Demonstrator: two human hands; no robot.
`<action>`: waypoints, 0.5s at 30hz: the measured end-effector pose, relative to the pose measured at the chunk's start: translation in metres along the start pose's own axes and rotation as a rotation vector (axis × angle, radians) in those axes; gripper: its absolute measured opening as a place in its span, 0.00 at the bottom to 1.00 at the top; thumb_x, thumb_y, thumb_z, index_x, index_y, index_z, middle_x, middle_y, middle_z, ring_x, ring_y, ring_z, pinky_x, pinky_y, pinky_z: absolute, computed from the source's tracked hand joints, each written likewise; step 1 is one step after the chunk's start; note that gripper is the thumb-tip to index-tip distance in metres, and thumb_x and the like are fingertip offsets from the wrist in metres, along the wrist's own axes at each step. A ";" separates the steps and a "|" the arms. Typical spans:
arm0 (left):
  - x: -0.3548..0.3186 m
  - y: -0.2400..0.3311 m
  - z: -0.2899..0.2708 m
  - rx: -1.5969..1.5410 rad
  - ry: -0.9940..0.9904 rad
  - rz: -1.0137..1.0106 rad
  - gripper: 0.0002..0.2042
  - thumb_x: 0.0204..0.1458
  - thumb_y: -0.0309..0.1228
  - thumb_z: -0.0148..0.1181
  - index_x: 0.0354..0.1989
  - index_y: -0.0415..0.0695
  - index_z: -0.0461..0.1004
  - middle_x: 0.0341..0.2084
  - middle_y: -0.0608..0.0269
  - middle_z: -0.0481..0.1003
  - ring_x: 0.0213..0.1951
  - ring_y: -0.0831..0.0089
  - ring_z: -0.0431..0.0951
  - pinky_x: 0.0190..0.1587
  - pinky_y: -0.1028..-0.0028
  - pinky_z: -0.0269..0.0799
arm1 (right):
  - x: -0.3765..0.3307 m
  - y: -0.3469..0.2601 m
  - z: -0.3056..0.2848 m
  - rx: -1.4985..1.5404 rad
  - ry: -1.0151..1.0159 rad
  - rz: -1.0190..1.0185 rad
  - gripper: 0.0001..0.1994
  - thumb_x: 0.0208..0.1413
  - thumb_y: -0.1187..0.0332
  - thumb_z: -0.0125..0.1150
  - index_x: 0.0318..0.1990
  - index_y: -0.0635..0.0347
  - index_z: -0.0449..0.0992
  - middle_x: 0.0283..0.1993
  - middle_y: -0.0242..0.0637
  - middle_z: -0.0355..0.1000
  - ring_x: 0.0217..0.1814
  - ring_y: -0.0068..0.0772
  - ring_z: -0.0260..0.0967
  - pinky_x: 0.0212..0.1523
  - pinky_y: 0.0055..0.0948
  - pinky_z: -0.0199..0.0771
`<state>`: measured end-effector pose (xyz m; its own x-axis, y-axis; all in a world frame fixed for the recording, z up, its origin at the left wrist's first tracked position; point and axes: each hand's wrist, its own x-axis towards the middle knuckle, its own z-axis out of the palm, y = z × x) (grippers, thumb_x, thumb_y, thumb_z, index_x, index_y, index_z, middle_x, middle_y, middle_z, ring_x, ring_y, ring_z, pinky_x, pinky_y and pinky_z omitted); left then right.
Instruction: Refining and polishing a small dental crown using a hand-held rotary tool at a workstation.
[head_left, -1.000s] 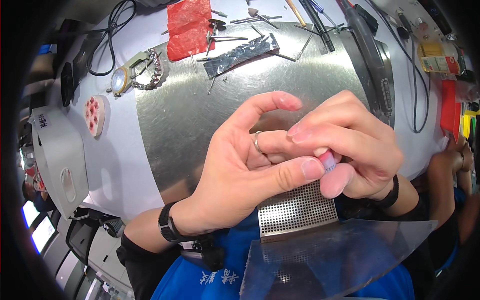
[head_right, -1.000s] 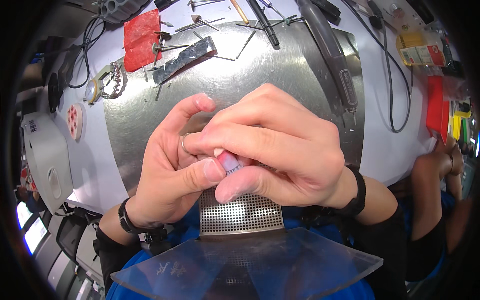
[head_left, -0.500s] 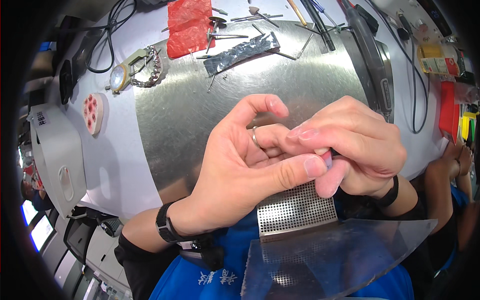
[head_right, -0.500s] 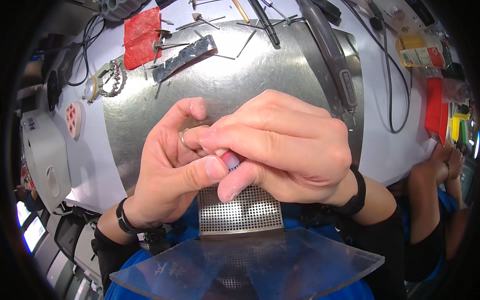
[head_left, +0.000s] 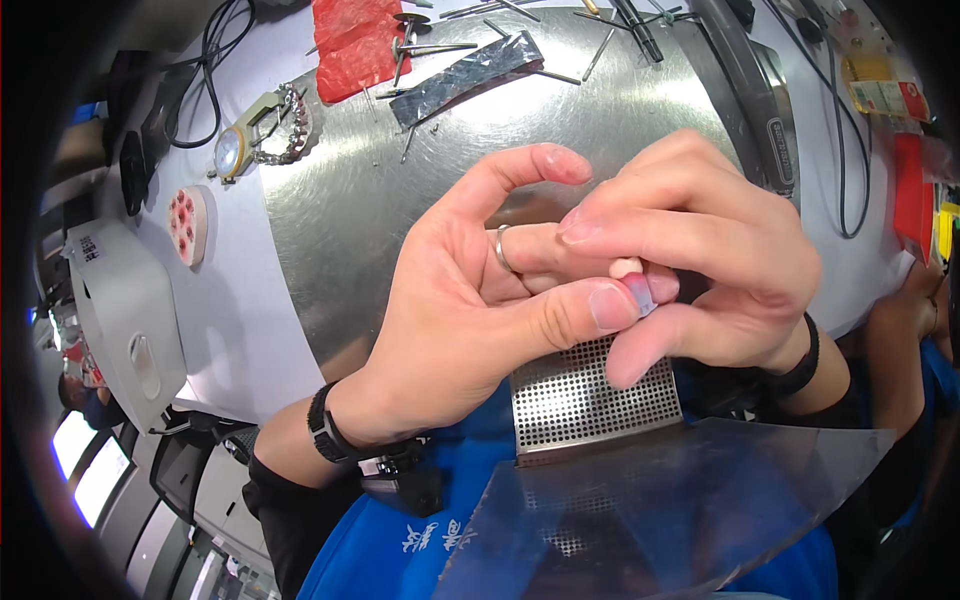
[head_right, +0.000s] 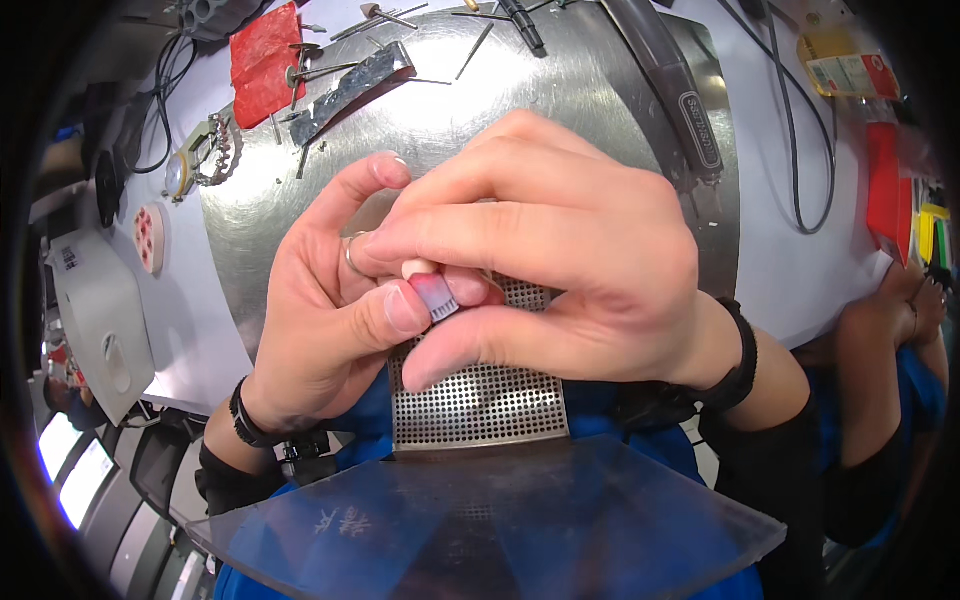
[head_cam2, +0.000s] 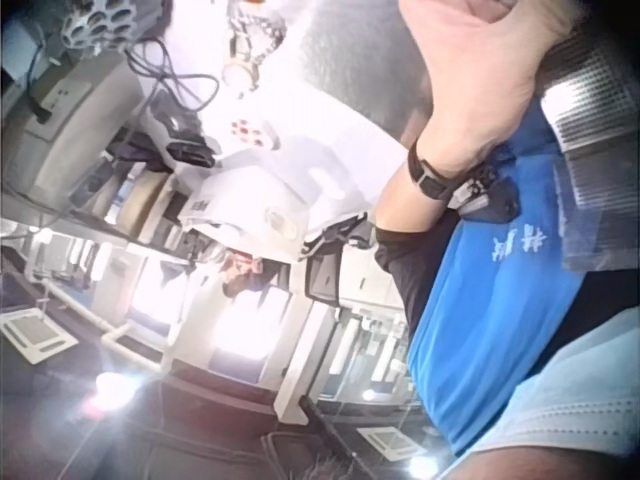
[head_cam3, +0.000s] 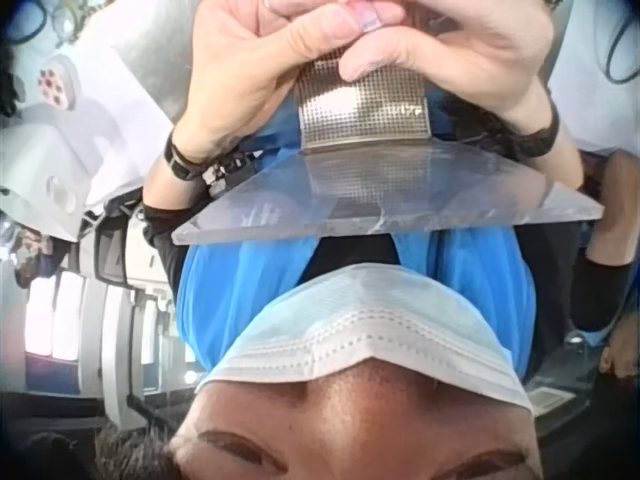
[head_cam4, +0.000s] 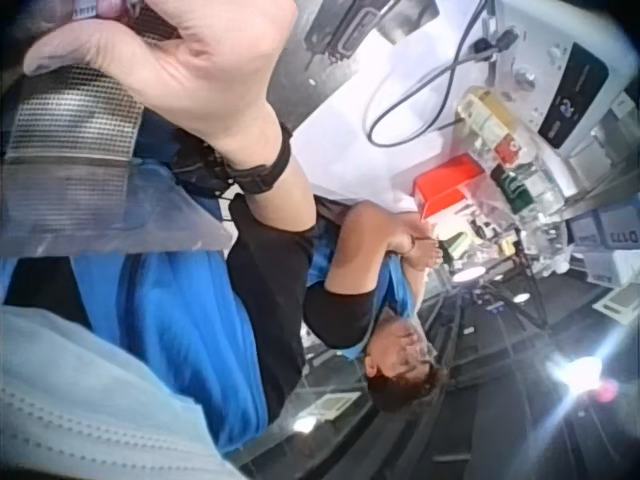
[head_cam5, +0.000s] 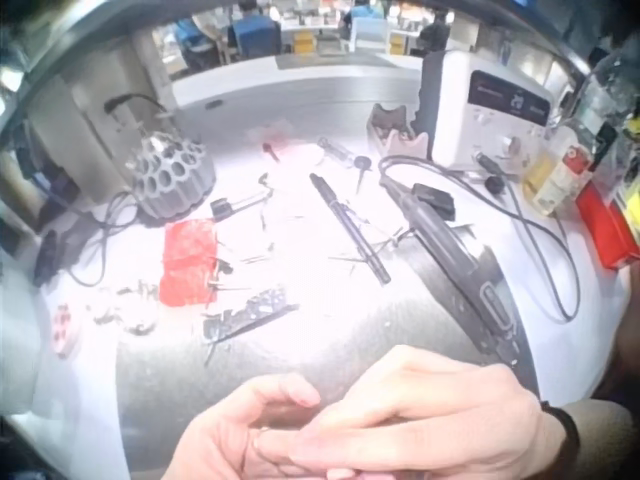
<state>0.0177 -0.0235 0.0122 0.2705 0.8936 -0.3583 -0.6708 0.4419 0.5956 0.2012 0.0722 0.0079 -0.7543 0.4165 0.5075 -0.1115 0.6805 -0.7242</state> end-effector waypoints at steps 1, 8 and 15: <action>0.000 -0.001 -0.001 0.005 0.002 -0.004 0.33 0.53 0.20 0.65 0.64 0.39 0.52 0.40 0.51 0.79 0.46 0.67 0.80 0.50 0.69 0.77 | 0.000 0.001 -0.001 0.045 -0.024 0.049 0.28 0.45 0.51 0.72 0.43 0.68 0.80 0.39 0.43 0.78 0.36 0.33 0.69 0.36 0.26 0.68; -0.002 -0.003 -0.004 0.036 -0.009 0.009 0.37 0.52 0.21 0.66 0.67 0.38 0.49 0.43 0.48 0.78 0.47 0.64 0.80 0.51 0.68 0.77 | -0.004 0.001 0.006 0.076 0.046 0.038 0.25 0.44 0.52 0.73 0.40 0.68 0.81 0.39 0.43 0.78 0.35 0.30 0.70 0.33 0.25 0.68; -0.003 -0.003 -0.004 0.002 0.002 0.011 0.38 0.52 0.21 0.67 0.68 0.37 0.48 0.41 0.52 0.80 0.47 0.68 0.80 0.51 0.71 0.76 | -0.006 0.002 0.006 -0.002 0.069 -0.041 0.23 0.47 0.53 0.72 0.39 0.67 0.80 0.39 0.42 0.78 0.32 0.31 0.69 0.31 0.24 0.67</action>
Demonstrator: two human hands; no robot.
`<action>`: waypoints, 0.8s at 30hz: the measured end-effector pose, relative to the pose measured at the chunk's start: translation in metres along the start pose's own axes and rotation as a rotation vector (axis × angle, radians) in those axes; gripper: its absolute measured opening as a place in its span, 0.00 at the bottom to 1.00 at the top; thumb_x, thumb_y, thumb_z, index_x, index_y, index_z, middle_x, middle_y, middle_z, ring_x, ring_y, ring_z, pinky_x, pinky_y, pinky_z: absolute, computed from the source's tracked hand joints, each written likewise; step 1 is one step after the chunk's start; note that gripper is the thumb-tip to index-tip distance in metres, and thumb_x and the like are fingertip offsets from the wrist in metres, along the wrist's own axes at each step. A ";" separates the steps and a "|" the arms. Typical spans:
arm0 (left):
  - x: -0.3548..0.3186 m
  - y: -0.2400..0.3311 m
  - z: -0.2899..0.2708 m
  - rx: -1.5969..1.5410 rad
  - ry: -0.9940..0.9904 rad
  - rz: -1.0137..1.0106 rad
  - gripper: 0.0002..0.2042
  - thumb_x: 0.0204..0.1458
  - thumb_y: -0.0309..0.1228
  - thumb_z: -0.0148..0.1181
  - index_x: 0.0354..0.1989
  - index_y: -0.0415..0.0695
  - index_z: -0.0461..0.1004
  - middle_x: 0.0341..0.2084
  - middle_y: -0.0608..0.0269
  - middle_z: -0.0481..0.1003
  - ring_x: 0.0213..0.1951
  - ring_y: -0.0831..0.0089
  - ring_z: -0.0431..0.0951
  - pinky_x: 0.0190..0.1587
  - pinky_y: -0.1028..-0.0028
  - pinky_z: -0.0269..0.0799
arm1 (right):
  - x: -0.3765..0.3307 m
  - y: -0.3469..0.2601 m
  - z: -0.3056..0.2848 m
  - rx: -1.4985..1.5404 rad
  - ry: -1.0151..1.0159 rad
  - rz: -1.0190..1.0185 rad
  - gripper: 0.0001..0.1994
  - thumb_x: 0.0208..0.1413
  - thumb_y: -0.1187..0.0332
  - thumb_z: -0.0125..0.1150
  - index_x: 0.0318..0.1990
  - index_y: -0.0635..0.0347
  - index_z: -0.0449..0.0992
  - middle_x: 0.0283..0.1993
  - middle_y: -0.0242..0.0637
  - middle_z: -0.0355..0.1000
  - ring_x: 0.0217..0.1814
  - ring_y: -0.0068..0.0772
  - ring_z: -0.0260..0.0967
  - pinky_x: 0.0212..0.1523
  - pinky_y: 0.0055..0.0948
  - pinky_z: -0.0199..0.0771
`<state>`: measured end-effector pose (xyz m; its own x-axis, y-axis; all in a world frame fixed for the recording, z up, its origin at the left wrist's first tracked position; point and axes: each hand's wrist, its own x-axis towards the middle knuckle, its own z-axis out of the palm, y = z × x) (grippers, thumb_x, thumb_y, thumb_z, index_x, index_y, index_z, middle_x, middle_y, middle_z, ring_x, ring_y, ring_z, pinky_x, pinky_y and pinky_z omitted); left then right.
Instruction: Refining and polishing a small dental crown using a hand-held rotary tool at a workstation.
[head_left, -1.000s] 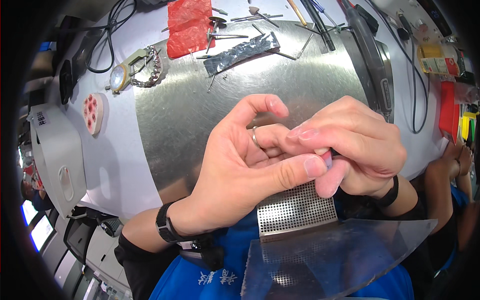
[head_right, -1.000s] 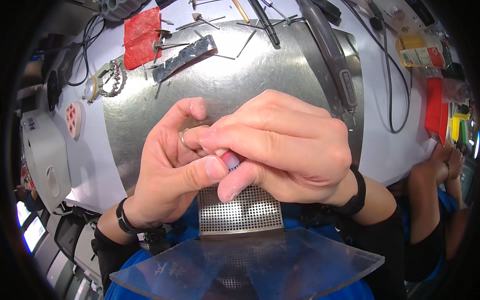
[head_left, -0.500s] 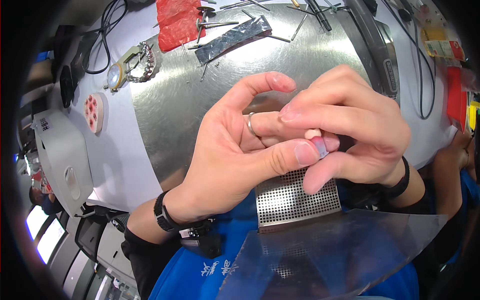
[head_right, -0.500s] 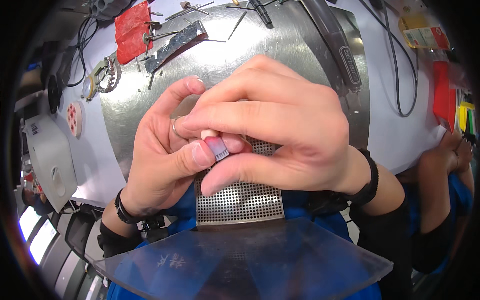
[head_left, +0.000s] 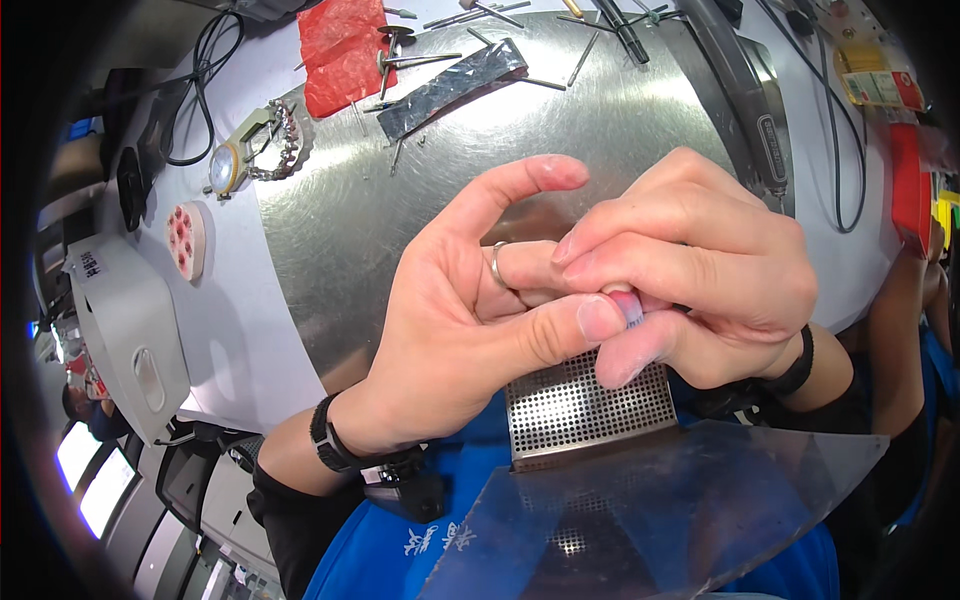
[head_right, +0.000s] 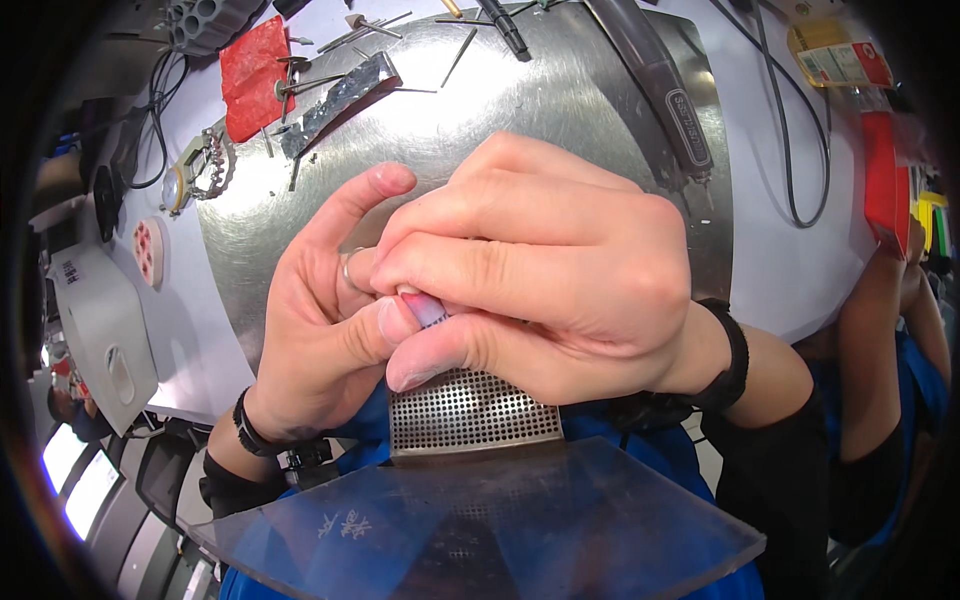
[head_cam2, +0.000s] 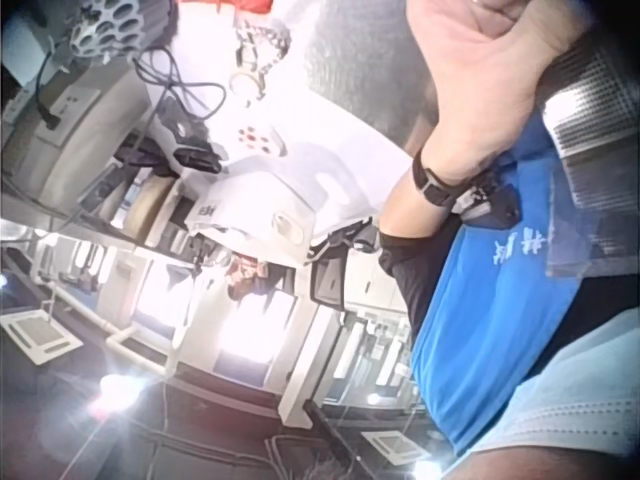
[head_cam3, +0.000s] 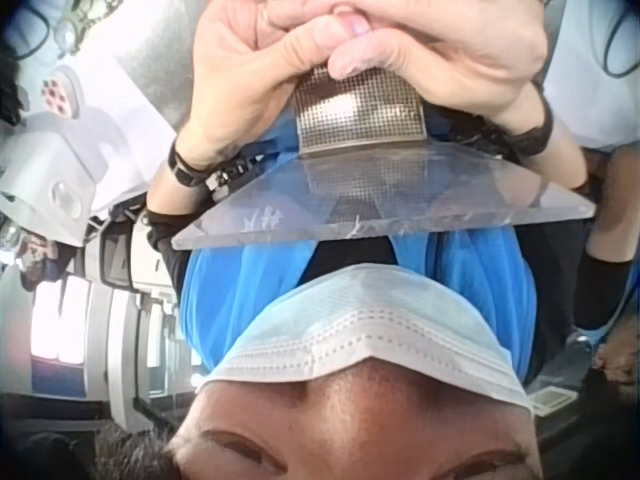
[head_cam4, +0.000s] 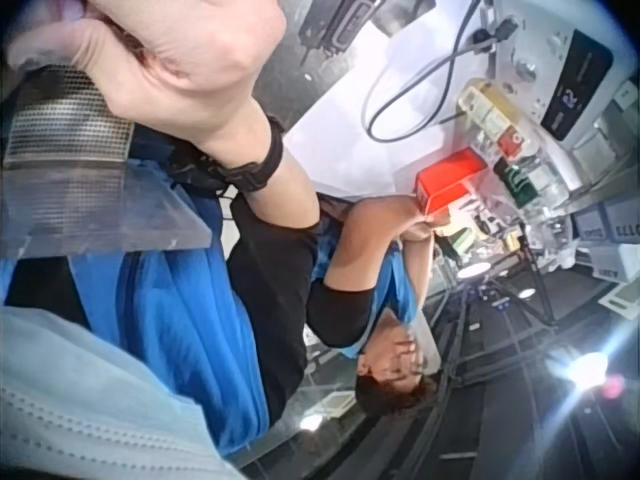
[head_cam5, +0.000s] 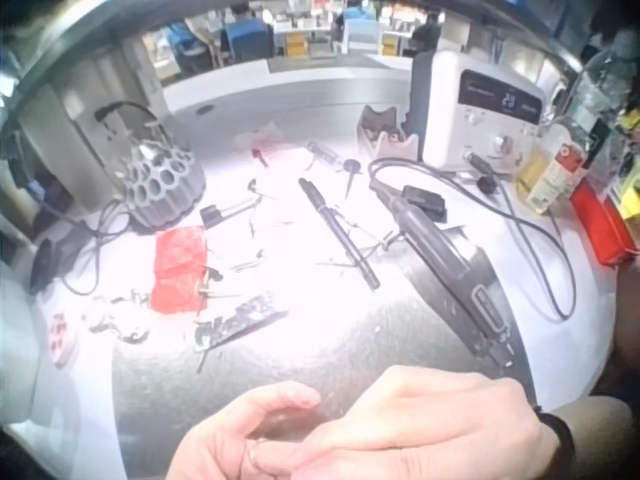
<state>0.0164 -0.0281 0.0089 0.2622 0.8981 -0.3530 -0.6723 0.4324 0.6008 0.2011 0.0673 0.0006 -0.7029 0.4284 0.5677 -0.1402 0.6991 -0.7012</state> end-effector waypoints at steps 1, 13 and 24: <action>0.000 0.002 0.002 -0.001 0.003 -0.001 0.38 0.52 0.21 0.67 0.68 0.37 0.48 0.41 0.52 0.80 0.47 0.68 0.80 0.51 0.71 0.76 | -0.001 -0.001 -0.001 -0.026 -0.001 0.015 0.24 0.46 0.52 0.71 0.39 0.67 0.80 0.38 0.41 0.78 0.32 0.31 0.69 0.31 0.24 0.67; 0.003 -0.002 0.002 -0.029 -0.008 -0.003 0.36 0.52 0.22 0.67 0.66 0.38 0.50 0.36 0.53 0.80 0.42 0.68 0.81 0.48 0.70 0.77 | -0.002 -0.007 0.001 0.042 0.008 0.101 0.27 0.42 0.50 0.72 0.41 0.67 0.80 0.38 0.41 0.77 0.31 0.27 0.66 0.29 0.23 0.66; 0.002 0.001 0.004 -0.009 0.035 -0.001 0.38 0.53 0.23 0.67 0.68 0.37 0.48 0.37 0.56 0.80 0.41 0.74 0.81 0.46 0.76 0.77 | -0.001 -0.007 0.003 -0.068 0.052 0.036 0.24 0.45 0.52 0.71 0.40 0.66 0.80 0.36 0.41 0.79 0.30 0.30 0.72 0.29 0.24 0.67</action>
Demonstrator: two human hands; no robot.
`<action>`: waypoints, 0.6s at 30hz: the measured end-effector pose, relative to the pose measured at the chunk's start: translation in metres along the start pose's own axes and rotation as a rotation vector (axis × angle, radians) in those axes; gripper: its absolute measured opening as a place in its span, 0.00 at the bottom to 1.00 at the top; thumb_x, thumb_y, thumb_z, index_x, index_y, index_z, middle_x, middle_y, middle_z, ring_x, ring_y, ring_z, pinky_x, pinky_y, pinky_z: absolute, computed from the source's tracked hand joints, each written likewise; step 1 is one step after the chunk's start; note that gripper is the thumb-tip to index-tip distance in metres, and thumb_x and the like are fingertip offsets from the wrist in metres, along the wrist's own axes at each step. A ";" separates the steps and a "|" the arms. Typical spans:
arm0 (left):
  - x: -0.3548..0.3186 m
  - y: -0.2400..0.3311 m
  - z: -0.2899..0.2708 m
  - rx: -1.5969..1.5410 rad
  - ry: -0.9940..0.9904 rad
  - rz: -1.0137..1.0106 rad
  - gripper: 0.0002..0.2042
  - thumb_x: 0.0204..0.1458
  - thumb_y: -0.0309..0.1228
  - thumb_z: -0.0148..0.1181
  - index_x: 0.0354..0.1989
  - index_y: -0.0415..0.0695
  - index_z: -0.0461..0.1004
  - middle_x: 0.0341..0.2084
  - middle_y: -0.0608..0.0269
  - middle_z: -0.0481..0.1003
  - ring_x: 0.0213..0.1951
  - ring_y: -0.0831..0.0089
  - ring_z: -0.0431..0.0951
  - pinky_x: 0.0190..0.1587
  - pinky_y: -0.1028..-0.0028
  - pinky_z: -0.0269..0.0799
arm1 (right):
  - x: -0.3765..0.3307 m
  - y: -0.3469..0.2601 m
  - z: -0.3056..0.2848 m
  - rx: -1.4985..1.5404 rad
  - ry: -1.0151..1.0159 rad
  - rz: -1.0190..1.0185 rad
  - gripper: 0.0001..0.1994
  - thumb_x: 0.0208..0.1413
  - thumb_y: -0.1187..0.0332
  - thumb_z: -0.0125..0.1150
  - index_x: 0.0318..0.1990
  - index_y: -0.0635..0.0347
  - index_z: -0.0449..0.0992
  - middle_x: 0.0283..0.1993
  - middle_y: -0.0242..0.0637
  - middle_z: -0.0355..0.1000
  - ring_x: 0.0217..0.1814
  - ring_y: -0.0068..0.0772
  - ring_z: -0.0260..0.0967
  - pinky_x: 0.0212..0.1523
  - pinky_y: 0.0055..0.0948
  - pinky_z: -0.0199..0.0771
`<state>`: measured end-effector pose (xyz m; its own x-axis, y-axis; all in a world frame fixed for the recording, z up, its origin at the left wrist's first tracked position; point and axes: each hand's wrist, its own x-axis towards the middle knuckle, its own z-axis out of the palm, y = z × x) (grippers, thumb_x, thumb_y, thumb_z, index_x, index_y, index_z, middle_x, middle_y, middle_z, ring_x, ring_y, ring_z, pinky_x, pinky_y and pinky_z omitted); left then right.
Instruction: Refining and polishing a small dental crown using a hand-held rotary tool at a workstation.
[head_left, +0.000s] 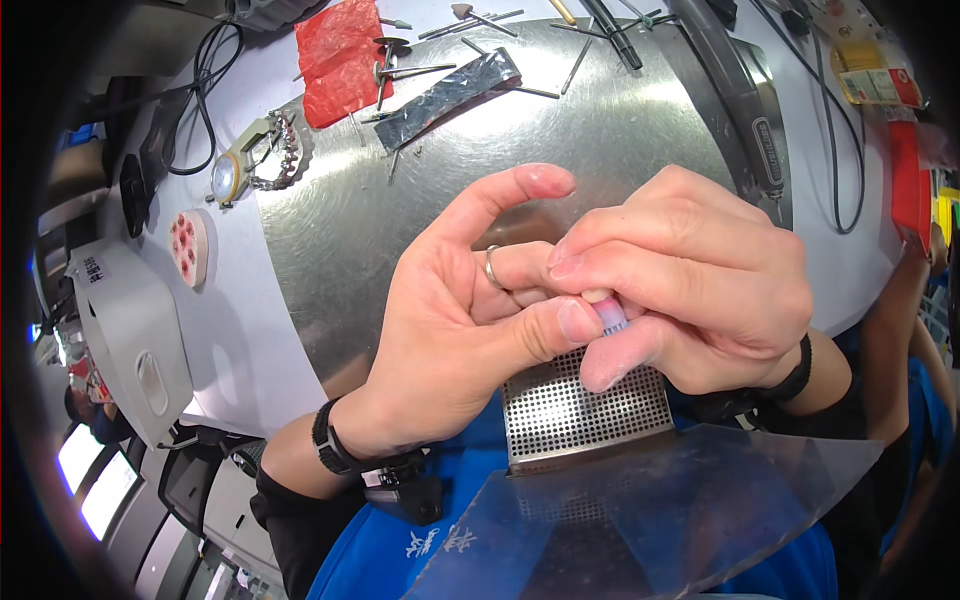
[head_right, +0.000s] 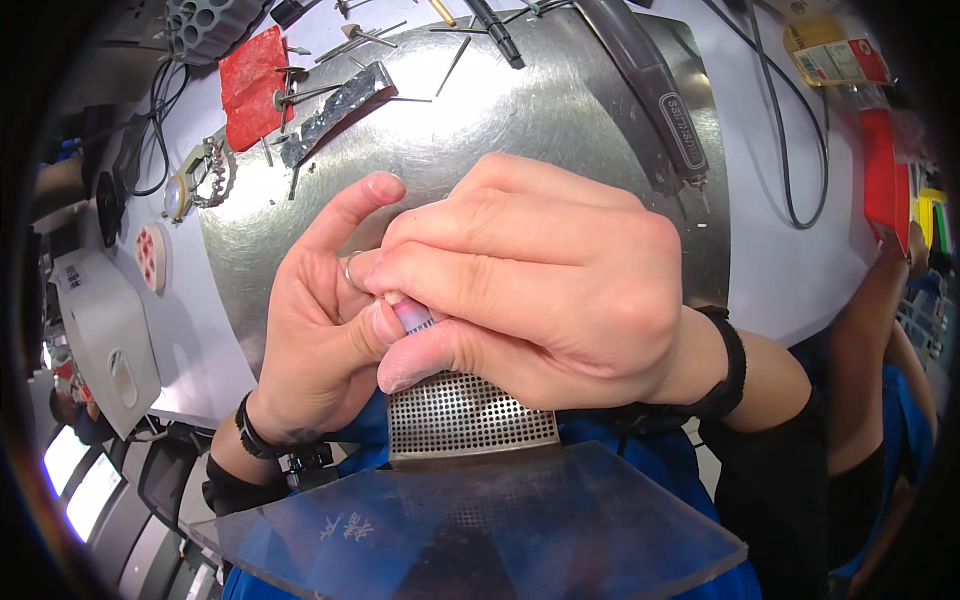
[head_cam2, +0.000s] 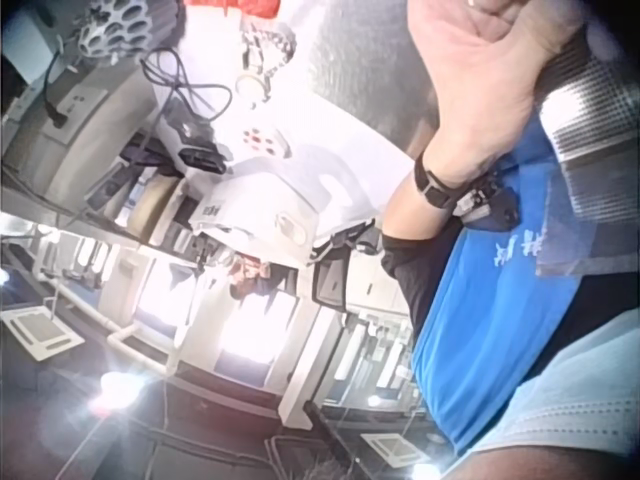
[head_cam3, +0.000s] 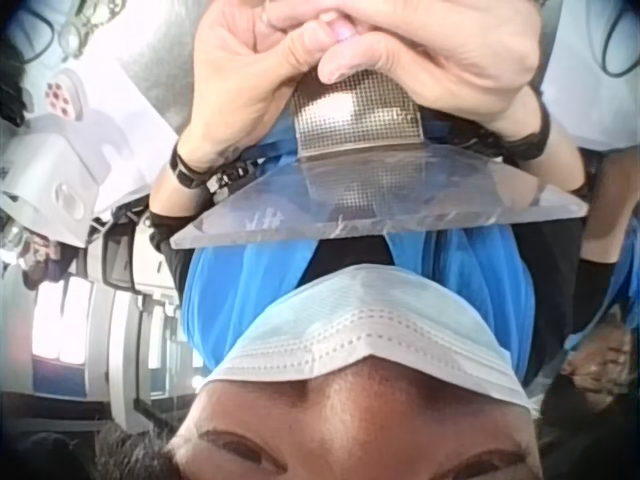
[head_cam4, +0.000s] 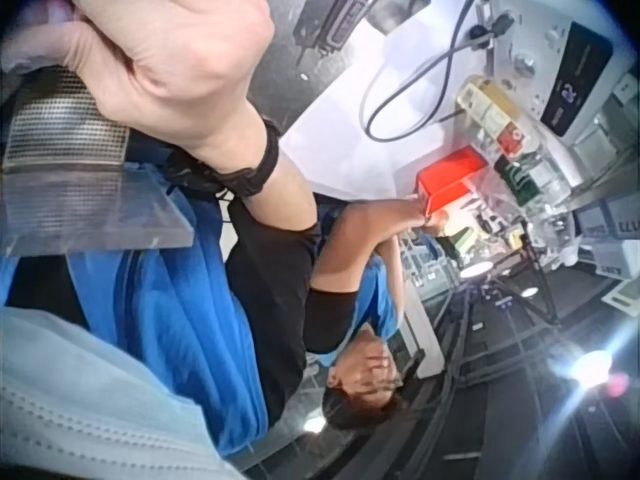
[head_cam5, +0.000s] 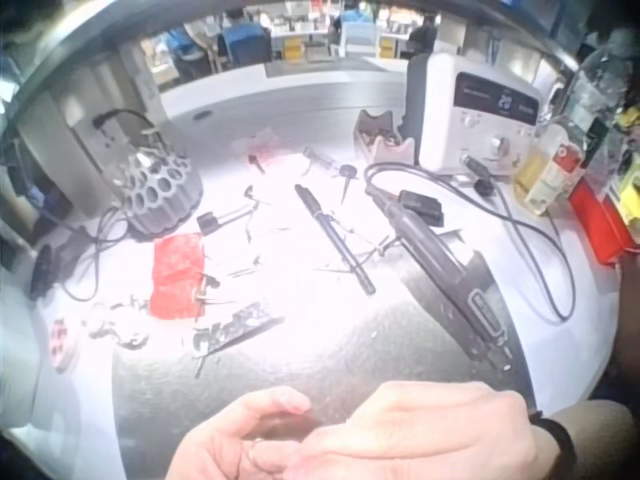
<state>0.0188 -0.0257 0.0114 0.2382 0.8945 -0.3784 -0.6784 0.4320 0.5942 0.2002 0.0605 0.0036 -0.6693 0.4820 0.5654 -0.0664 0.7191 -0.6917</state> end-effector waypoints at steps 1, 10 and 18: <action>0.000 0.000 0.000 0.001 0.000 0.000 0.38 0.53 0.23 0.67 0.68 0.37 0.48 0.37 0.56 0.80 0.41 0.74 0.81 0.46 0.76 0.77 | 0.000 -0.001 0.000 0.000 0.001 0.000 0.24 0.45 0.52 0.71 0.40 0.66 0.80 0.36 0.41 0.79 0.30 0.30 0.72 0.29 0.24 0.67; 0.001 -0.001 -0.007 0.018 -0.044 0.074 0.34 0.52 0.21 0.67 0.65 0.37 0.54 0.45 0.55 0.77 0.48 0.72 0.78 0.51 0.73 0.74 | 0.006 -0.001 -0.005 0.029 0.002 0.032 0.22 0.45 0.58 0.73 0.41 0.67 0.80 0.40 0.42 0.77 0.34 0.30 0.70 0.30 0.23 0.68; 0.003 -0.004 -0.006 0.036 -0.059 0.142 0.21 0.57 0.17 0.59 0.59 0.32 0.66 0.47 0.50 0.77 0.50 0.69 0.79 0.55 0.72 0.76 | 0.004 -0.004 -0.010 0.074 -0.024 0.119 0.21 0.43 0.65 0.75 0.43 0.69 0.80 0.39 0.43 0.74 0.34 0.28 0.71 0.30 0.21 0.70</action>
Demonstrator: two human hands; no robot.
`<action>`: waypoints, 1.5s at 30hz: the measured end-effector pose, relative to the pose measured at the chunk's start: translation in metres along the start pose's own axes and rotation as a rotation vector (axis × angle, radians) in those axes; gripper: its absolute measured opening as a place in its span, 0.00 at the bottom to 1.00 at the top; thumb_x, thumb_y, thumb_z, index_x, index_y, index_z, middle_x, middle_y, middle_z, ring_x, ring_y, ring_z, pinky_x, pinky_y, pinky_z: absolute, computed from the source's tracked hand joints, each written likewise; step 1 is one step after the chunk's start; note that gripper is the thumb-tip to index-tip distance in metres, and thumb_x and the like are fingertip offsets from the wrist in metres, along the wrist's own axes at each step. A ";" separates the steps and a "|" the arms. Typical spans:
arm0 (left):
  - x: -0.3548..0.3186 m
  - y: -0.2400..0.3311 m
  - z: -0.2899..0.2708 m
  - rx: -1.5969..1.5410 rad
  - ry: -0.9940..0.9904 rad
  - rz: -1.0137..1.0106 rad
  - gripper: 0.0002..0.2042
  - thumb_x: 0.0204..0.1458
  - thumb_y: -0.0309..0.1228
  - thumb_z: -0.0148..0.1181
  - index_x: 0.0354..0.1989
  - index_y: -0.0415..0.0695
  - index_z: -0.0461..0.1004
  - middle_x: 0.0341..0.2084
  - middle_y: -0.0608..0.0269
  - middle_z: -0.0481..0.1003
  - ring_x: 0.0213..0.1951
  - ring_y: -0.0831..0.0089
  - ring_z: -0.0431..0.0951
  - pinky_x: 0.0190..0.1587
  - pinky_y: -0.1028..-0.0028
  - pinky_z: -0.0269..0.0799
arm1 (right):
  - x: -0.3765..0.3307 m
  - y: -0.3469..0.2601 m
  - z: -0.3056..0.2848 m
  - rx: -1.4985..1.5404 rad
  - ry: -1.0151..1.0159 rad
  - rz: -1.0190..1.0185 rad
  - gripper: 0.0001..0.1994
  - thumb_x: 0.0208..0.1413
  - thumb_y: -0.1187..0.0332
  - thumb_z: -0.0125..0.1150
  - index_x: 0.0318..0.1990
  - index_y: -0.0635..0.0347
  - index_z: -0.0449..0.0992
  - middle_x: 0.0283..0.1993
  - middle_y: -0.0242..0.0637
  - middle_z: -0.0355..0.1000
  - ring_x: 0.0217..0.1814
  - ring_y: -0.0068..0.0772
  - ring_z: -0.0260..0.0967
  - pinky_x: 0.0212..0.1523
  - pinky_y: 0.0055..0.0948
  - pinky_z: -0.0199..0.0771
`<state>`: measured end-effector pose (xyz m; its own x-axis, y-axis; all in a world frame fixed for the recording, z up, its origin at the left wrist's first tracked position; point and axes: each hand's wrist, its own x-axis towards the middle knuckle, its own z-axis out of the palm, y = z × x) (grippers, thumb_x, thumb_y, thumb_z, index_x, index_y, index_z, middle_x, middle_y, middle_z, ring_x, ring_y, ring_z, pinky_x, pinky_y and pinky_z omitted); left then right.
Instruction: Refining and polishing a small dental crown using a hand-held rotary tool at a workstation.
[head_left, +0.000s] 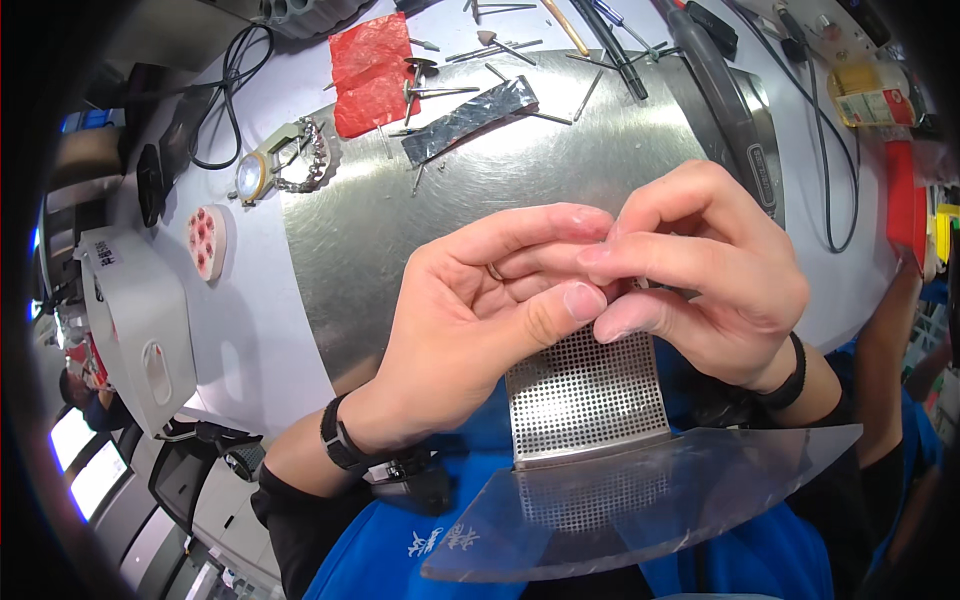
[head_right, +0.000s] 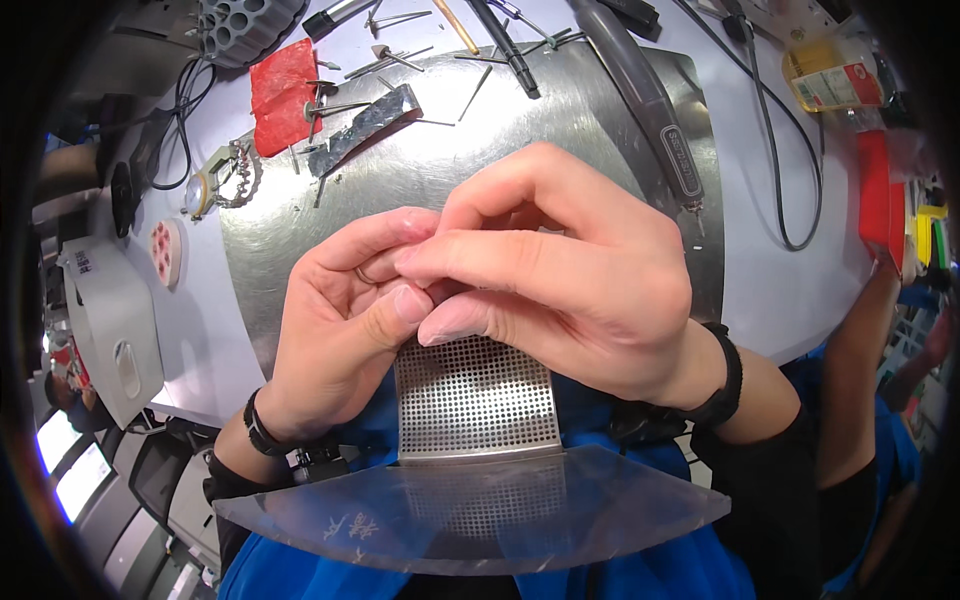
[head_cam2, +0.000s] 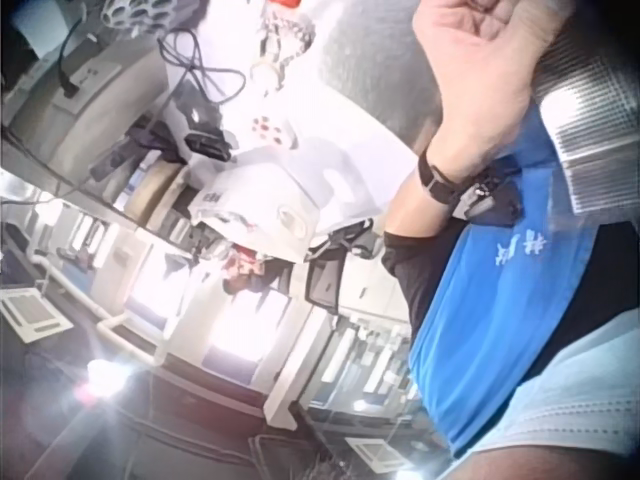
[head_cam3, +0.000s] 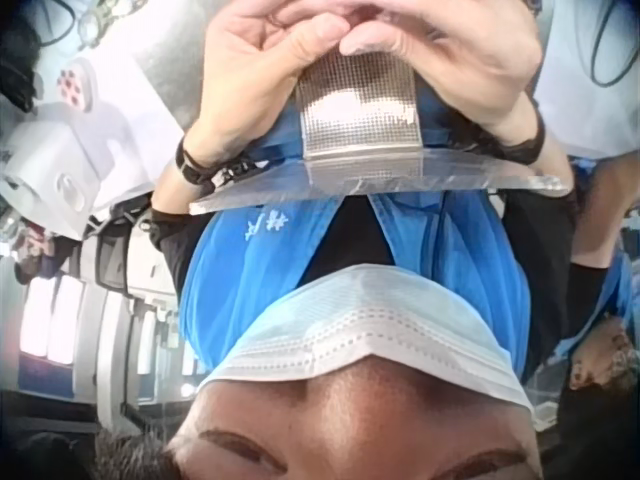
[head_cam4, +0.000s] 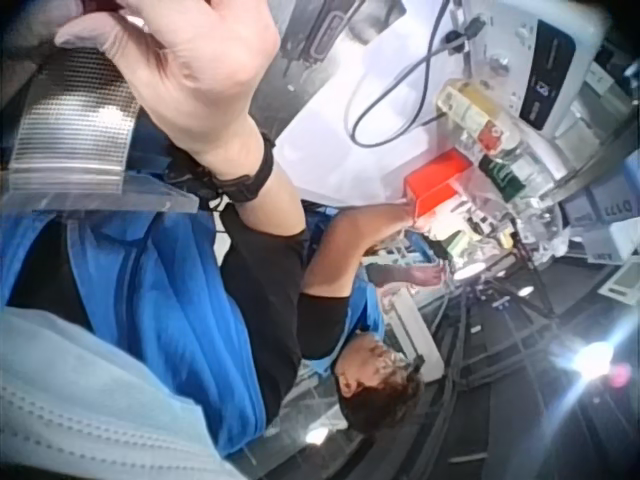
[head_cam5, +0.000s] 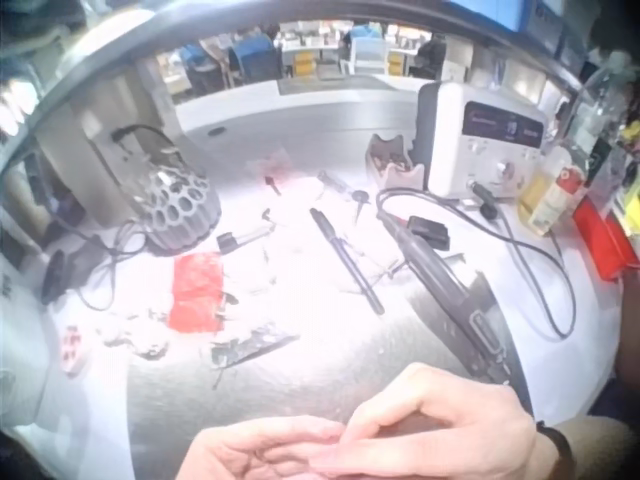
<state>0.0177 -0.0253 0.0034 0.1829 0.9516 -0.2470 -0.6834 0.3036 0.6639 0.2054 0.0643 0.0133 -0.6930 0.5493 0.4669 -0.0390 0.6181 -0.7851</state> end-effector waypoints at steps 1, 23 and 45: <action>-0.001 0.000 -0.001 -0.001 0.000 0.005 0.21 0.57 0.17 0.59 0.59 0.32 0.66 0.47 0.50 0.77 0.50 0.69 0.79 0.55 0.72 0.76 | 0.000 -0.003 0.002 -0.001 -0.003 -0.004 0.21 0.43 0.65 0.75 0.43 0.69 0.80 0.39 0.43 0.74 0.34 0.28 0.71 0.30 0.21 0.70; -0.006 -0.020 0.011 0.196 0.194 0.321 0.12 0.53 0.17 0.64 0.47 0.33 0.79 0.39 0.51 0.81 0.41 0.72 0.82 0.44 0.76 0.80 | -0.002 -0.001 0.011 -0.106 0.128 -0.121 0.13 0.46 0.81 0.69 0.41 0.74 0.79 0.40 0.52 0.78 0.33 0.32 0.78 0.32 0.21 0.76; 0.001 0.004 0.003 0.252 0.164 0.239 0.36 0.53 0.15 0.62 0.69 0.31 0.50 0.39 0.51 0.79 0.42 0.69 0.81 0.50 0.72 0.78 | 0.003 0.010 0.000 0.256 -0.025 0.250 0.17 0.47 0.74 0.72 0.46 0.70 0.79 0.39 0.42 0.74 0.37 0.26 0.74 0.36 0.21 0.74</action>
<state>0.0173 -0.0229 0.0085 -0.0900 0.9830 -0.1601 -0.4945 0.0955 0.8639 0.2030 0.0716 0.0067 -0.7211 0.6500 0.2397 -0.0429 0.3035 -0.9519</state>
